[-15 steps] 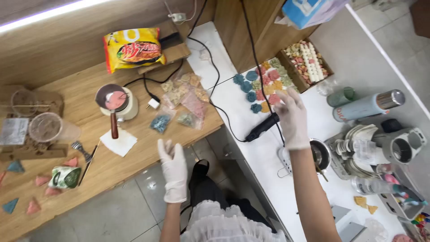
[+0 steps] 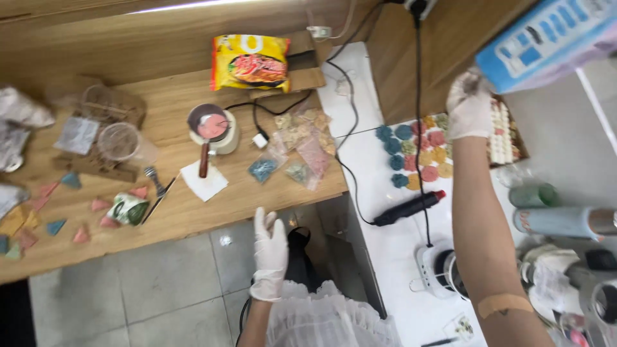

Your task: Preparing candle wicks by cleaning bases and applying adhesive.

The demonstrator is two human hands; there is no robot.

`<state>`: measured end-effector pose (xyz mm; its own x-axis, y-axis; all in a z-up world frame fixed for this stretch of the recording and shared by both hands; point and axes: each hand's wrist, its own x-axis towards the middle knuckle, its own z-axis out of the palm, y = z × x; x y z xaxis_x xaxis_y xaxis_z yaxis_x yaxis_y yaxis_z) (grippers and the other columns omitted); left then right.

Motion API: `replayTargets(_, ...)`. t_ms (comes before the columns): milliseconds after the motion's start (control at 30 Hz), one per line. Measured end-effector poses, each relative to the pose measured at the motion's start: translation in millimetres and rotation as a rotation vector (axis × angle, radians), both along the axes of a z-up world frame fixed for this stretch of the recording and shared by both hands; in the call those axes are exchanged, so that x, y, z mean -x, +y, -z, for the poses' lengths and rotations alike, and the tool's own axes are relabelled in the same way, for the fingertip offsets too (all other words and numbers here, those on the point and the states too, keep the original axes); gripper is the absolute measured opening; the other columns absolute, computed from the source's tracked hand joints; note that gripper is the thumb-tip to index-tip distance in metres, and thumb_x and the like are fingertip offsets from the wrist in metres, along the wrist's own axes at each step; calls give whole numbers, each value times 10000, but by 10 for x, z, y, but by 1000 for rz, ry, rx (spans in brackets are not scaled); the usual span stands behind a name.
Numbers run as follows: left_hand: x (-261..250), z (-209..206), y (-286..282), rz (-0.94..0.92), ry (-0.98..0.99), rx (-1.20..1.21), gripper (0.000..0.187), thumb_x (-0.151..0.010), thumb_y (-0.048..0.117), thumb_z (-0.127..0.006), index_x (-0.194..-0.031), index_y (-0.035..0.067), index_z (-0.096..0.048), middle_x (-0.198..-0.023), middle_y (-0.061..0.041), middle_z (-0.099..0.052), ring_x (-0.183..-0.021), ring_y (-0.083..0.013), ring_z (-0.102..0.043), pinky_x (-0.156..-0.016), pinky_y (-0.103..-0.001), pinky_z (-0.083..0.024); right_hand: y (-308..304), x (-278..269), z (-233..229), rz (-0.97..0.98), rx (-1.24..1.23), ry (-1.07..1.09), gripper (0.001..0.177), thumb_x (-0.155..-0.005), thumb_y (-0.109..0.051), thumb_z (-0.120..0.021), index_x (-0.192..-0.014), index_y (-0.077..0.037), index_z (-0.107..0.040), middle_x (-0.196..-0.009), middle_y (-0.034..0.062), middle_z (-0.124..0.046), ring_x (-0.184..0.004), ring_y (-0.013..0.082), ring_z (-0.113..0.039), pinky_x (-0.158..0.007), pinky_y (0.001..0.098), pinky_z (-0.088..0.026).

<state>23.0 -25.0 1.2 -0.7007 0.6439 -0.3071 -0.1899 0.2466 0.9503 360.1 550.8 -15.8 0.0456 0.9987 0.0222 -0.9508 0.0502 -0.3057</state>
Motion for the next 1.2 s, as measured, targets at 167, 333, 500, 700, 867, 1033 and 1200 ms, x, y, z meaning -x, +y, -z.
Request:
replayTargets(167, -296, -77, 210, 2, -24, -32, 609, -999, 116, -569, -1552, 49, -323, -1349, -156, -622, -1198, -213, -628, -1014, -322, -495, -1414, 144, -225, -91, 159, -163, 206, -1043, -225, -665, -994, -34, -607, -808, 66, -626, -740, 157, -616, -763, 288, -567)
replayTargets(333, -551, -196, 413, 38, -78, -43, 602, -987, 116, -573, -1543, 55, -349, -1323, -143, -632, -1149, -215, -634, -982, -328, -514, -2312, 114, -333, -49, 271, -216, 177, -1099, -187, -594, -1030, -24, -586, -862, 64, -632, -682, 114, -523, -762, 241, -550)
replayTargets(500, -805, -459, 632, 223, 14, 93, 568, -980, 210, -609, -1511, 67, -465, -1245, -111, -715, -1117, -181, -683, -968, -309, -520, -2723, -78, -302, -77, 195, -235, 130, -1141, -132, -598, -1111, -6, -599, -879, 38, -607, -709, 101, -547, -739, 224, -526)
replayTargets(700, -1340, -449, 989, 503, -177, -49, 735, -932, 287, -701, -1529, 38, -354, -1308, -90, -638, -1143, -157, -633, -933, -330, -537, -4101, 300, -841, -39, 371, -615, 61, -1103, -146, -579, -1095, -88, -595, -936, -5, -664, -726, 72, -602, -745, 235, -550)
replayTargets(867, -1459, -736, 949, 742, -785, -90, 579, -969, 313, -681, -1457, 67, -492, -1317, -24, -628, -1095, -89, -595, -855, -281, -504, -4939, 393, -1180, 22, 429, -797, 153, -962, -129, -633, -1113, -119, -604, -955, -24, -684, -760, 67, -638, -704, 260, -537)
replayTargets(1033, -1478, -507, 802, 839, -980, -160, 439, -1036, 193, -657, -1402, -46, -614, -1322, -93, -614, -1127, -150, -594, -946, -299, -487, -5495, 198, -999, 59, 590, -1079, 220, -1003, -135, -693, -1172, -14, -619, -840, 81, -651, -613, 109, -452, -531, 265, -318)
replayTargets(1200, -1472, -1199, 868, 784, -1066, -137, 436, -1016, 148, -586, -1394, -67, -551, -1387, -106, -608, -1264, -190, -605, -1069, -364, -500, -5618, 37, -1196, 66, 347, -914, 318, -971, -98, -725, -1199, -3, -523, -1036, 77, -654, -899, 132, -590, -818, 294, -517)
